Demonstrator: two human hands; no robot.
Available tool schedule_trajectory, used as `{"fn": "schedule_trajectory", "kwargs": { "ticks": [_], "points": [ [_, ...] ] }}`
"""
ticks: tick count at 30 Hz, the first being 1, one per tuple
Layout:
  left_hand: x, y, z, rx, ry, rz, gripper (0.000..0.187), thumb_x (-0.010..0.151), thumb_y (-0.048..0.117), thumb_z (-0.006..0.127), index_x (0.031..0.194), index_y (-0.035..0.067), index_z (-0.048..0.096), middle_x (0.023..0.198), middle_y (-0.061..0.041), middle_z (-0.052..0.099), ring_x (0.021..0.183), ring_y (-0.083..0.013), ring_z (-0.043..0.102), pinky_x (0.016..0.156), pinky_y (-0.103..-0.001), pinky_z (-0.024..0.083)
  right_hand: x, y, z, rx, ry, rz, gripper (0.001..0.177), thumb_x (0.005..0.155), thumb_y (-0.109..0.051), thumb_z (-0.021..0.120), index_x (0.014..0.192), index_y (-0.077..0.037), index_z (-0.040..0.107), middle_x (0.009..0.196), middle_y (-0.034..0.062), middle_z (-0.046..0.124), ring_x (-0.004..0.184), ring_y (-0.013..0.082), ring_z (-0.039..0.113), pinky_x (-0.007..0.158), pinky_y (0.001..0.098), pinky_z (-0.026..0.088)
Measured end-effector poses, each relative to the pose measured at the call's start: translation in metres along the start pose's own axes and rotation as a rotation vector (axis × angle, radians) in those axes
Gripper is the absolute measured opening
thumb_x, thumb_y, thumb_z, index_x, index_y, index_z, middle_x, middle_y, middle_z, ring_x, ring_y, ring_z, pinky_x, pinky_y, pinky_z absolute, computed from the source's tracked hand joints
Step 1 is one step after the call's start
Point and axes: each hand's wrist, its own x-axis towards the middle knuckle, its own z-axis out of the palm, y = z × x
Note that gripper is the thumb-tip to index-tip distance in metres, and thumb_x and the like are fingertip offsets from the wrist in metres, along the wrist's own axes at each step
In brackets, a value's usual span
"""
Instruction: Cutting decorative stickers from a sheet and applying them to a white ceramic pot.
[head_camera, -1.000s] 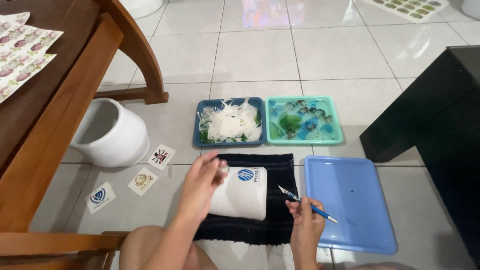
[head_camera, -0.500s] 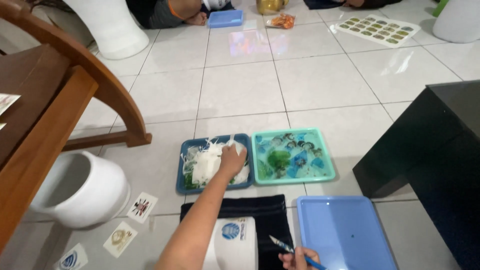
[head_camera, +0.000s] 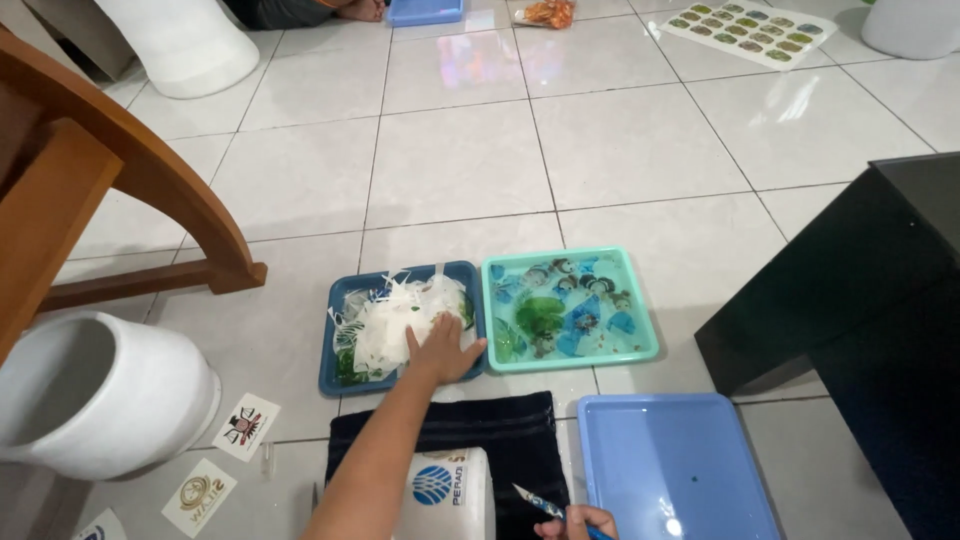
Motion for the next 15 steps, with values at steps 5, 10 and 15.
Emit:
{"fn": "schedule_trajectory", "kwargs": {
  "ticks": [5, 10, 15],
  "points": [
    [0.002, -0.008, -0.023, 0.384, 0.45, 0.094, 0.03, 0.092, 0.023, 0.043, 0.071, 0.018, 0.063, 0.094, -0.001, 0.056, 0.118, -0.0271, 0.038, 0.111, -0.06, 0.002, 0.009, -0.004, -0.011, -0.072, -0.09, 0.0, 0.016, 0.091, -0.012, 0.054, 0.09, 0.004, 0.054, 0.059, 0.0296, 0.064, 0.048, 0.0354, 0.061, 0.042, 0.0352, 0.045],
    [0.054, -0.049, -0.017, -0.063, 0.693, 0.302, 0.047, 0.075, -0.013, 0.051, 0.119, 0.004, 0.052, 0.125, -0.022, 0.04, 0.111, -0.0382, 0.047, 0.081, -0.046, 0.047, -0.01, -0.011, 0.0, 0.146, -0.083, -0.148, 0.014, 0.087, -0.015, 0.059, 0.087, -0.002, 0.052, 0.054, 0.0201, 0.057, 0.046, 0.0242, 0.054, 0.052, 0.0305, 0.047],
    [-0.003, -0.038, -0.039, -0.162, 0.687, 0.123, 0.015, 0.084, 0.018, 0.066, 0.097, 0.011, 0.069, 0.083, -0.008, 0.068, 0.081, -0.0267, 0.063, 0.076, -0.043, 0.054, -0.057, -0.057, 0.01, 0.116, -0.072, -0.119, 0.014, 0.089, -0.015, 0.057, 0.089, -0.002, 0.051, 0.058, 0.0148, 0.055, 0.05, 0.0174, 0.047, 0.069, 0.0373, 0.053]
  ]
}}
